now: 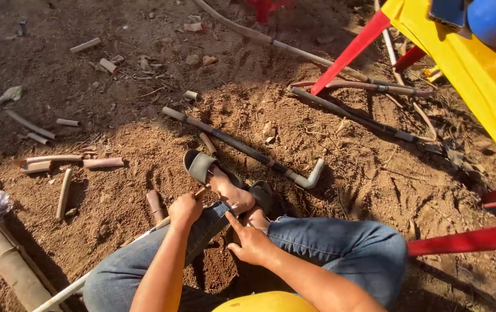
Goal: The person sits on the ground and uses a file to sharpen the blade of a long-handled tool. They then pick up a small wooden stick and sharpen its tip with the same file.
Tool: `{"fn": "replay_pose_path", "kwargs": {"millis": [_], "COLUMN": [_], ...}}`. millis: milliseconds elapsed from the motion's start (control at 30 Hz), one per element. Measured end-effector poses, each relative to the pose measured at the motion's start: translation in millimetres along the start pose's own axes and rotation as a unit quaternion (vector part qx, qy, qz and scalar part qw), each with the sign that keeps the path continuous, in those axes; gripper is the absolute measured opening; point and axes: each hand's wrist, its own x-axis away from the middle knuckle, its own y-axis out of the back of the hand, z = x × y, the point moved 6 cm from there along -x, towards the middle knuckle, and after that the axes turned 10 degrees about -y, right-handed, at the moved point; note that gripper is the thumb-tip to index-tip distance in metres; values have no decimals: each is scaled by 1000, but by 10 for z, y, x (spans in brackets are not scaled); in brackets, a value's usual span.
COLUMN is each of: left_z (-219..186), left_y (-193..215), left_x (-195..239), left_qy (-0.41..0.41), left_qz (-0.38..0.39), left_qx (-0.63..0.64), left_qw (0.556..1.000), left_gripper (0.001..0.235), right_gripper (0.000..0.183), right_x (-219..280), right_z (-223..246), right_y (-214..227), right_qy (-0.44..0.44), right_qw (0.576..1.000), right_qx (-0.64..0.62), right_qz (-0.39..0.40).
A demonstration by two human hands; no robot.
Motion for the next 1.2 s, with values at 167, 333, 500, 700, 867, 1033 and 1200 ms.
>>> {"fn": "replay_pose_path", "kwargs": {"millis": [167, 333, 500, 700, 867, 1033, 1200], "left_z": [-3, 45, -2, -21, 31, 62, 17], "left_y": [-16, -49, -72, -50, -132, -161, -75], "left_x": [0, -96, -60, -83, -111, -156, -105], "left_qy": [4, 3, -15, -27, -32, -34, -30], "left_qz": [-28, -26, -51, -29, -40, -65, -42], "left_qx": [33, 28, 48, 40, 52, 47, 52], "left_qw": [999, 999, 997, 998, 997, 996, 997], "left_gripper": [53, 40, 43, 49, 50, 47, 47], "right_gripper": [102, 105, 105, 110, 105, 109, 107], "right_x": [135, -78, -375, -39, -178, -443, -105], "right_z": [-232, -411, -285, -672, -426, -269, -482], "right_y": [-177, -294, -275, -550, -350, -370, -427], "right_qy": [26, -10, 12, -20, -77, -39, -53], "right_qw": [999, 999, 996, 999, 996, 998, 998], "right_qx": [-34, -35, 46, 3, 37, 49, 18], "right_qz": [-25, -17, -70, -37, 15, -9, 9]}}
